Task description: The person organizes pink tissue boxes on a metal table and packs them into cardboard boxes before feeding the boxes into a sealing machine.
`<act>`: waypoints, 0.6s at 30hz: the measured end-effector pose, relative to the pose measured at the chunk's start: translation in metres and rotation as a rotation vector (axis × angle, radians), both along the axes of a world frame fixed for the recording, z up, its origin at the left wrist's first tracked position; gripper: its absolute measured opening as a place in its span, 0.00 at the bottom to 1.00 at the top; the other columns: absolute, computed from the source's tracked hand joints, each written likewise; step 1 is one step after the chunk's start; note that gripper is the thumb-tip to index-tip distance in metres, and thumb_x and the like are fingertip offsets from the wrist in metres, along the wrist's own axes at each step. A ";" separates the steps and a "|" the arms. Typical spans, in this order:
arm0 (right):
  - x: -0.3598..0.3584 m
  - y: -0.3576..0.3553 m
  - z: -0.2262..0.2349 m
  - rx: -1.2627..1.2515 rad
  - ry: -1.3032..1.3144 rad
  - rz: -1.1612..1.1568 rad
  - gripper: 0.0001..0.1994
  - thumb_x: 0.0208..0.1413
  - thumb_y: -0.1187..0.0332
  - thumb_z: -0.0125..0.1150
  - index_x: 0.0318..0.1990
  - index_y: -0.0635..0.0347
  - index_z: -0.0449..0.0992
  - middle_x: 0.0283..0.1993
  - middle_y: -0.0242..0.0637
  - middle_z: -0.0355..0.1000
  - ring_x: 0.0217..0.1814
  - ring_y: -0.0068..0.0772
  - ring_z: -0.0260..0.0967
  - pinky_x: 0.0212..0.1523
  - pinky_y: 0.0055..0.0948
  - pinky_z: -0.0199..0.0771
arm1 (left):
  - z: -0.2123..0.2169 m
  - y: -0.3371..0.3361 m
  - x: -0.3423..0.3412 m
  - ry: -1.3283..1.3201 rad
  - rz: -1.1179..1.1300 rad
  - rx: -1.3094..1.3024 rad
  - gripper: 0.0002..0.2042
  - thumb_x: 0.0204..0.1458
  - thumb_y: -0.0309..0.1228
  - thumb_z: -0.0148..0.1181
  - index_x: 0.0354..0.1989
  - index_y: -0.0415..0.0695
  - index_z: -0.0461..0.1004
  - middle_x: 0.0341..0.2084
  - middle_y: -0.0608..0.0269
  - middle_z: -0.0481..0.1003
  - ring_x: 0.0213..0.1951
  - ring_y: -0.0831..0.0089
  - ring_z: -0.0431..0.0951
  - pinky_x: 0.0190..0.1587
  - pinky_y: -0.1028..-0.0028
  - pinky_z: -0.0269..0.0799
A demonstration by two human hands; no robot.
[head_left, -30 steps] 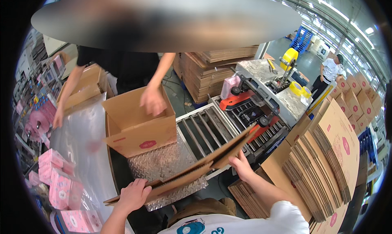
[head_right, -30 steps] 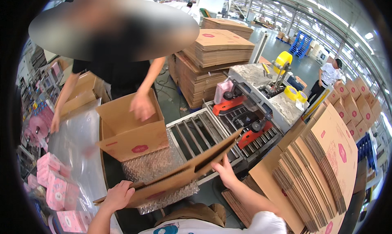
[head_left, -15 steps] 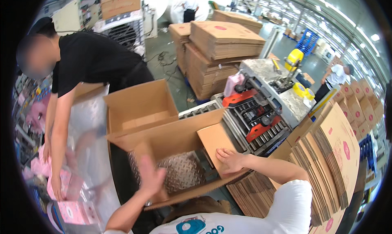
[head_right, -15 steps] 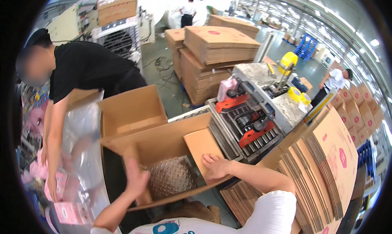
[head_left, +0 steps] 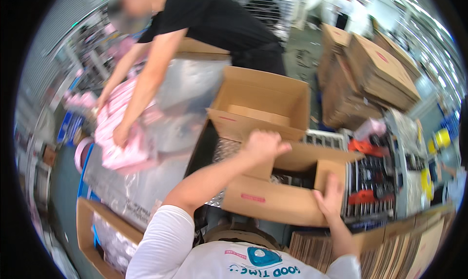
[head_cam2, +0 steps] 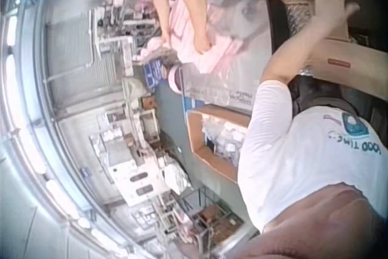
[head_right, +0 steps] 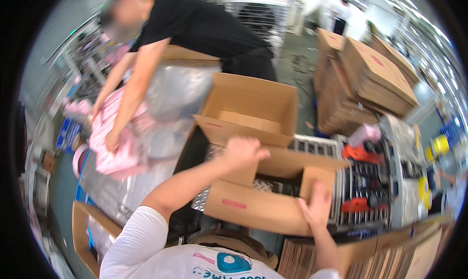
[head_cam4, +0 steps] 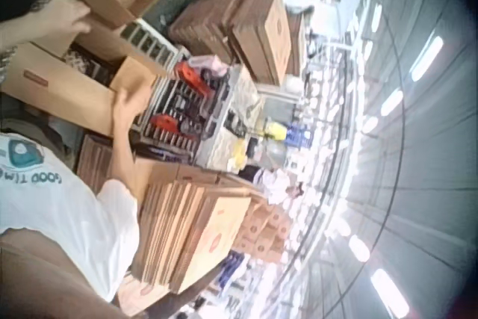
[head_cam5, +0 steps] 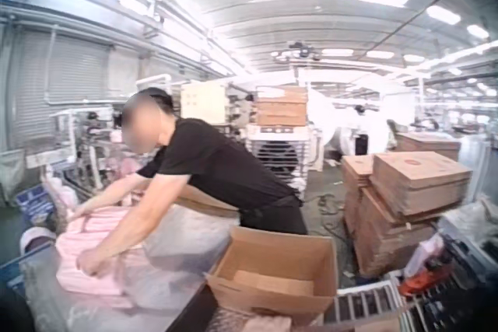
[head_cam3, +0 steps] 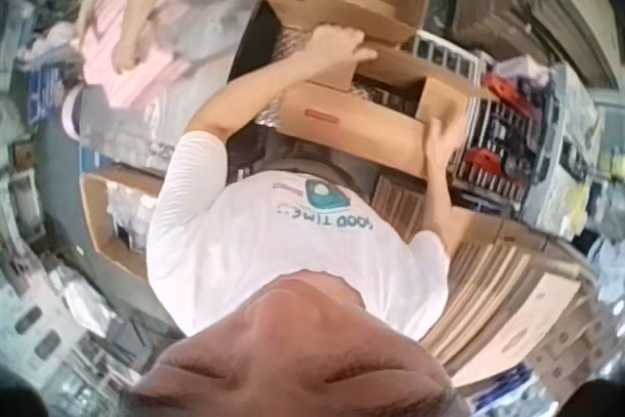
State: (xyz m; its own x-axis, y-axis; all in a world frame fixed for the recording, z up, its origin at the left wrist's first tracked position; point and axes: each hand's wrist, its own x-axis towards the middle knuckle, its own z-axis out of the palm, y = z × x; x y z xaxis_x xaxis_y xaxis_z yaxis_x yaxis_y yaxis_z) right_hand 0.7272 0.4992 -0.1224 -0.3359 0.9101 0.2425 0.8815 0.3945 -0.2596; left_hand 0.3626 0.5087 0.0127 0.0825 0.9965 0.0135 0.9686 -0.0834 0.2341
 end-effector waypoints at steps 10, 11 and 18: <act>0.025 0.035 -0.082 -1.017 1.116 -0.409 0.42 0.52 0.33 0.41 0.62 0.63 0.56 0.62 0.46 0.59 0.61 0.44 0.59 0.58 0.40 0.59 | -0.120 -0.179 -0.128 -0.139 0.205 -0.078 0.36 0.57 0.50 0.40 0.67 0.40 0.41 0.67 0.54 0.41 0.69 0.63 0.36 0.67 0.58 0.29; 0.014 0.031 -0.096 -1.057 1.176 -0.398 0.41 0.52 0.34 0.43 0.61 0.63 0.59 0.60 0.46 0.61 0.60 0.43 0.60 0.58 0.39 0.59 | -0.127 -0.189 -0.144 -0.258 0.302 -0.090 0.35 0.57 0.49 0.40 0.67 0.40 0.40 0.67 0.54 0.41 0.69 0.63 0.36 0.67 0.57 0.29; 0.062 0.054 0.056 -0.682 1.200 -0.142 0.19 0.51 0.55 0.56 0.41 0.62 0.73 0.42 0.40 0.74 0.42 0.32 0.73 0.43 0.34 0.73 | -0.186 -0.170 -0.076 -1.216 0.715 -0.096 0.34 0.59 0.53 0.36 0.67 0.41 0.44 0.67 0.56 0.46 0.67 0.60 0.43 0.65 0.54 0.36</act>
